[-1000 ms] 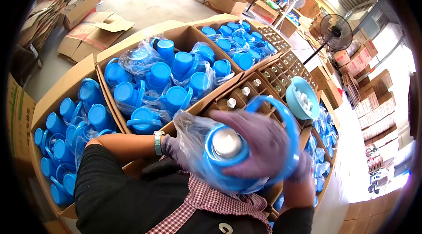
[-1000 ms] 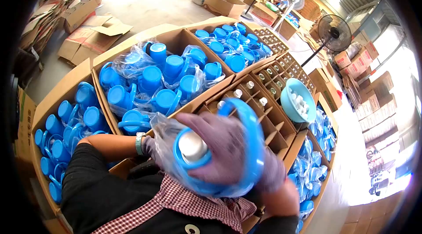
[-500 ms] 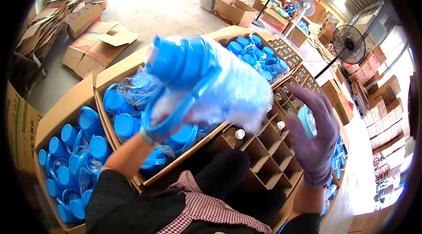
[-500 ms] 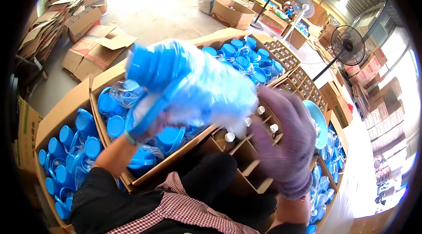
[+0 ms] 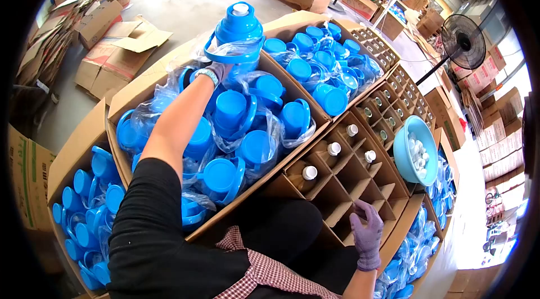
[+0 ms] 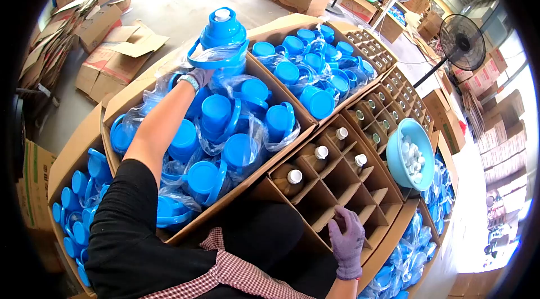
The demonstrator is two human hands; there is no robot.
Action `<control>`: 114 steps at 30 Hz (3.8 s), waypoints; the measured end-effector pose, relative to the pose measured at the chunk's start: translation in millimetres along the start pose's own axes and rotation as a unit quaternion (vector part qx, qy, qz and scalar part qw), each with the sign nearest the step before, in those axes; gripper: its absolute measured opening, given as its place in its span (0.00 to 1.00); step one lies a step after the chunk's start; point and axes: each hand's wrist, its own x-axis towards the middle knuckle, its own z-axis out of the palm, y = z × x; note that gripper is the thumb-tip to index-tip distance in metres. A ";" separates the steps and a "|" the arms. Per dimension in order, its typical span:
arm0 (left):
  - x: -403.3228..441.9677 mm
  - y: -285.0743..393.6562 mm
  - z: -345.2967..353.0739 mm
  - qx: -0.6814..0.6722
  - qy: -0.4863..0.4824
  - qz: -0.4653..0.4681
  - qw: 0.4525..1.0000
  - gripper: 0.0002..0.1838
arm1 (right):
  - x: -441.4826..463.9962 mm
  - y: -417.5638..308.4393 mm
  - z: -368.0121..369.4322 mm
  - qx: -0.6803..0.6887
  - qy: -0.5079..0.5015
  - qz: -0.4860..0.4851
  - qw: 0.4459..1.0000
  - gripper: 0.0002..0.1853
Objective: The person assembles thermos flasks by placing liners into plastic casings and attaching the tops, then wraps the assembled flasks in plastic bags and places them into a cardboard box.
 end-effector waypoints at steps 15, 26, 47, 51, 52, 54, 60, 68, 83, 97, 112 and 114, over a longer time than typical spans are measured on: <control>119.5 -68.4 24.9 0.304 0.026 0.096 0.948 0.25 | 14.8 36.1 25.3 -0.088 -0.128 -0.001 0.988 0.22; 3.4 -23.6 140.8 0.654 -0.175 0.038 0.735 0.59 | 14.5 33.3 66.3 -0.012 -0.179 -0.029 0.983 0.18; 93.9 -72.5 27.2 0.656 -0.002 0.055 0.753 0.52 | 11.1 45.2 73.7 0.019 -0.177 -0.001 0.984 0.17; 58.3 -32.7 47.7 0.561 0.004 0.259 0.786 0.28 | -0.7 58.2 75.3 0.021 -0.149 0.006 0.989 0.17; 45.2 -21.2 58.1 0.573 -0.115 0.153 0.797 0.30 | -2.3 60.0 75.8 0.025 -0.147 0.012 0.989 0.17; 33.5 -49.0 57.1 0.543 -0.303 0.087 0.779 0.36 | -6.5 62.7 75.8 0.033 -0.145 0.024 0.989 0.17; -21.3 -24.1 73.5 0.580 -0.320 0.132 0.737 0.39 | -14.7 69.1 82.2 0.075 -0.117 0.034 0.990 0.18; -57.1 60.5 76.5 0.384 -0.210 0.223 0.871 0.21 | -36.9 74.4 63.9 0.046 -0.093 -0.001 0.995 0.17; -367.3 356.2 14.3 0.142 -0.205 0.631 0.734 0.19 | -88.8 -9.1 -29.5 0.232 0.007 -0.108 0.967 0.15; -452.9 237.8 221.8 0.237 -0.562 0.673 0.418 0.23 | -206.9 22.0 -6.3 0.193 0.027 -0.078 0.978 0.59; -607.3 -0.8 185.1 0.422 -0.568 0.678 0.199 0.19 | -180.8 40.0 -116.8 0.102 0.106 -0.145 0.979 0.31; -593.6 19.0 170.7 0.250 -0.557 0.723 0.324 0.18 | -124.9 30.3 -83.0 0.278 0.037 -0.222 0.934 0.37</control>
